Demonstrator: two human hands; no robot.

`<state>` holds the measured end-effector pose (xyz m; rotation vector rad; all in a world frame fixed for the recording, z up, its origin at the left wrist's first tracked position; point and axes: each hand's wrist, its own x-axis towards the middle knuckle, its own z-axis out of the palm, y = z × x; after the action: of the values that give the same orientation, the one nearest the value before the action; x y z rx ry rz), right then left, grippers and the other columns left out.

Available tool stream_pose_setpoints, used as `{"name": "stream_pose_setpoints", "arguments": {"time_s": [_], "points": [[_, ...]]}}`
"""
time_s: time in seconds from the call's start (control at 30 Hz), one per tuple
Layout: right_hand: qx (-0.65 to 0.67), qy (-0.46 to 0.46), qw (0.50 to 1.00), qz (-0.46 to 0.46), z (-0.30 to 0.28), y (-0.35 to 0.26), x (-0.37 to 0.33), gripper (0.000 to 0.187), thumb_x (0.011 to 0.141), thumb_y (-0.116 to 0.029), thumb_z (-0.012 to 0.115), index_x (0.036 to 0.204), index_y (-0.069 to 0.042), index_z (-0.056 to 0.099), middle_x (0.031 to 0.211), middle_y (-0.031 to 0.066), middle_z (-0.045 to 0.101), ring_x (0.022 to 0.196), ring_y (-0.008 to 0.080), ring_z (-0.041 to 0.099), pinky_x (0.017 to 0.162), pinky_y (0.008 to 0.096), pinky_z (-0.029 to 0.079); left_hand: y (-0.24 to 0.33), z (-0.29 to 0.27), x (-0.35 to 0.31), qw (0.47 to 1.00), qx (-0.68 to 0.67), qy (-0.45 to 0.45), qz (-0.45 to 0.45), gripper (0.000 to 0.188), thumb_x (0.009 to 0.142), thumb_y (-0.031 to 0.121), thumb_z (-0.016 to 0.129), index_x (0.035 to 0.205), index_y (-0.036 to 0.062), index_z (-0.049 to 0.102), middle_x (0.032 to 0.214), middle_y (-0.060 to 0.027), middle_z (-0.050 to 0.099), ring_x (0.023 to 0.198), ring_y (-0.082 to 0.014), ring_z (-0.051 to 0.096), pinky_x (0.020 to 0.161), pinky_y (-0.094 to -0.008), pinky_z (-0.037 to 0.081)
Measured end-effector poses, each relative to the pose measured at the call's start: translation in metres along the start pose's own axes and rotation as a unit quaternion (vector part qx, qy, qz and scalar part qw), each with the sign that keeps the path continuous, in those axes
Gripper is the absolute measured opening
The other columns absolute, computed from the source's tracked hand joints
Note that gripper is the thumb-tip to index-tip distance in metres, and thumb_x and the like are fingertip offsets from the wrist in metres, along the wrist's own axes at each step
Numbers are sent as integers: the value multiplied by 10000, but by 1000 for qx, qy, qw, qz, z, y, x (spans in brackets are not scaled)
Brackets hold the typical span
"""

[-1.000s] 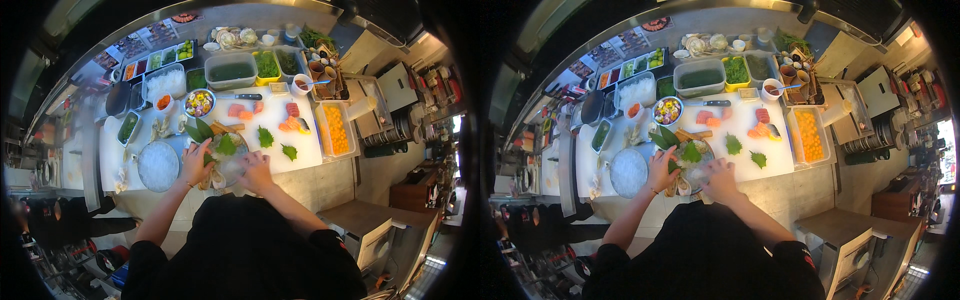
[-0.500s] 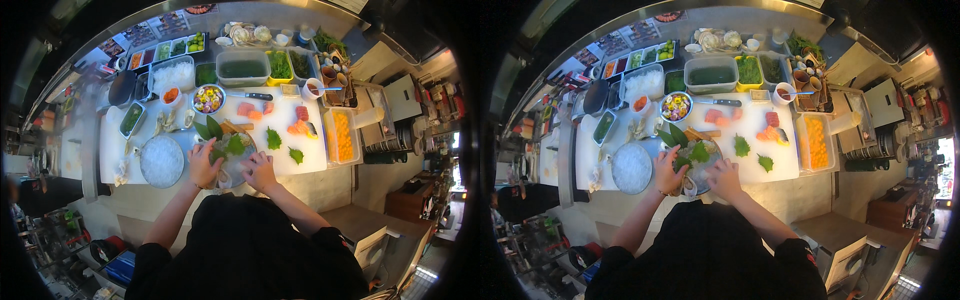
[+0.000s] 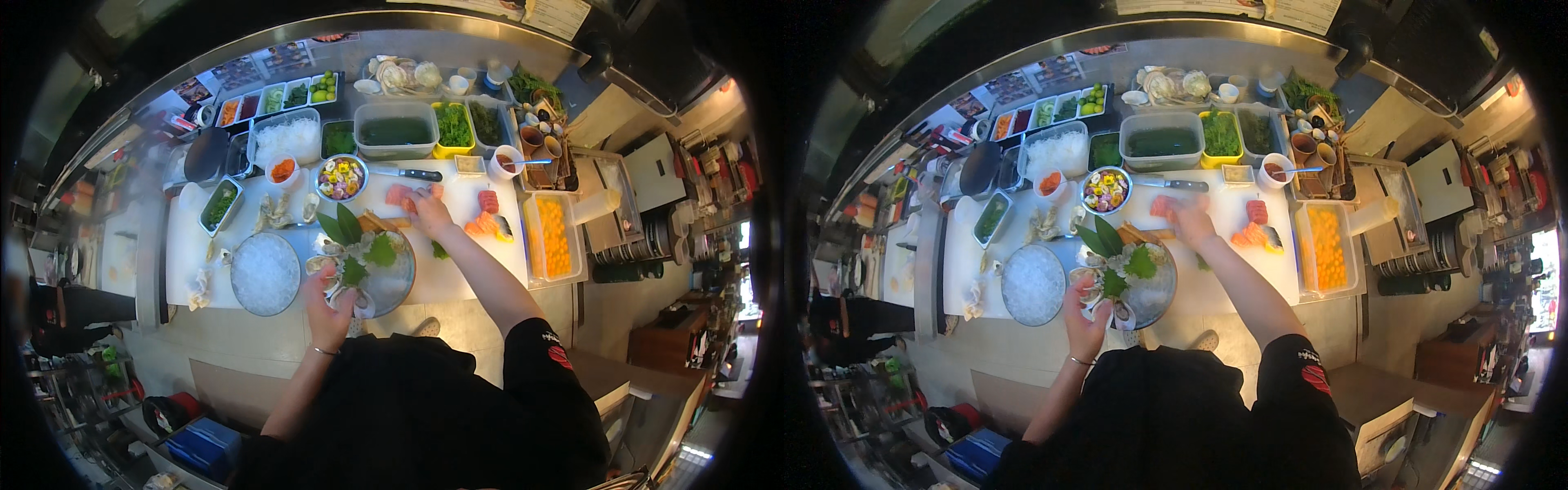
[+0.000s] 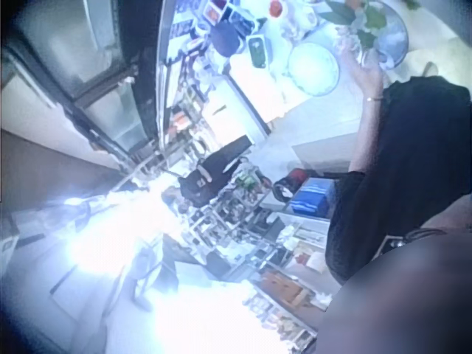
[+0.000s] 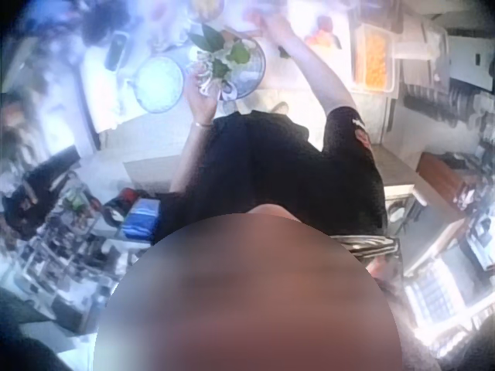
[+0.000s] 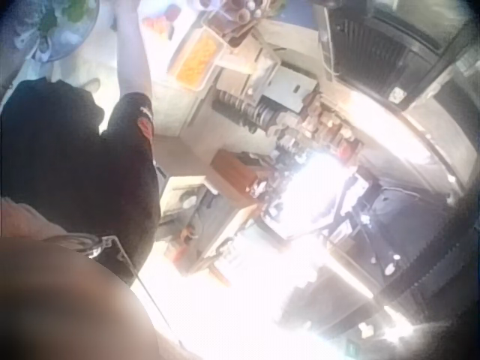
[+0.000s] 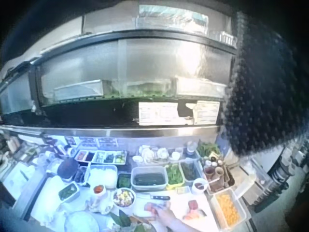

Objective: The person assembles a sashimi platter by arranging oysters, sliced fish, and garnishes on a bed of ice. They place shiso leaves and green garnish, add fish roe with tongs, and finish with a red sauce and additional garnish.

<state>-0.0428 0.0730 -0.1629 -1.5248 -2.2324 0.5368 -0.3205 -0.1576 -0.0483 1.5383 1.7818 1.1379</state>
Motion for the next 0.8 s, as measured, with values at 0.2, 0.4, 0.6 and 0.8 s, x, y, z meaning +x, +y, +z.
{"name": "stream_pose_setpoints", "arguments": {"time_s": [0.2, 0.4, 0.6, 0.8], "points": [[177, 21, 965, 191, -33, -23, -31, 367, 929, -186, 832, 1262, -42, 775, 1082, 127, 777, 906, 294, 757, 871, 411, 621, 39, 25, -13, 991, -108, -75, 20, 511, 933, 74, 798, 1424, 63, 657, 1386, -96, 695, 1206, -239, 675, 973, -372, 535], [260, 81, 960, 63, -93, -119, -133, 383, 903, -58, 829, 1275, 2, 763, 1054, 142, 772, 874, 246, 762, 750, 369, 626, 65, 98, 15, 909, -403, -91, -60, 529, 1038, 76, 762, 1538, 24, 597, 1378, -114, 706, 1229, -158, 684, 1017, -307, 566], [257, 108, 955, 104, -80, -162, -175, 589, 850, 46, 829, 1416, 9, 669, 1121, 183, 724, 928, 260, 788, 767, 367, 673, 34, 119, -2, 932, -329, -118, -99, 479, 1039, 157, 797, 1466, 7, 641, 1098, -65, 777, 963, -116, 729, 834, -275, 604], [321, 153, 921, 159, -47, -173, -188, 516, 827, 26, 835, 1328, 5, 716, 1057, 176, 719, 877, 277, 769, 743, 370, 664, 16, 113, -11, 925, -336, -93, -149, 379, 1055, 190, 801, 1353, -21, 702, 1110, -44, 758, 902, -71, 687, 783, -249, 583]]}}
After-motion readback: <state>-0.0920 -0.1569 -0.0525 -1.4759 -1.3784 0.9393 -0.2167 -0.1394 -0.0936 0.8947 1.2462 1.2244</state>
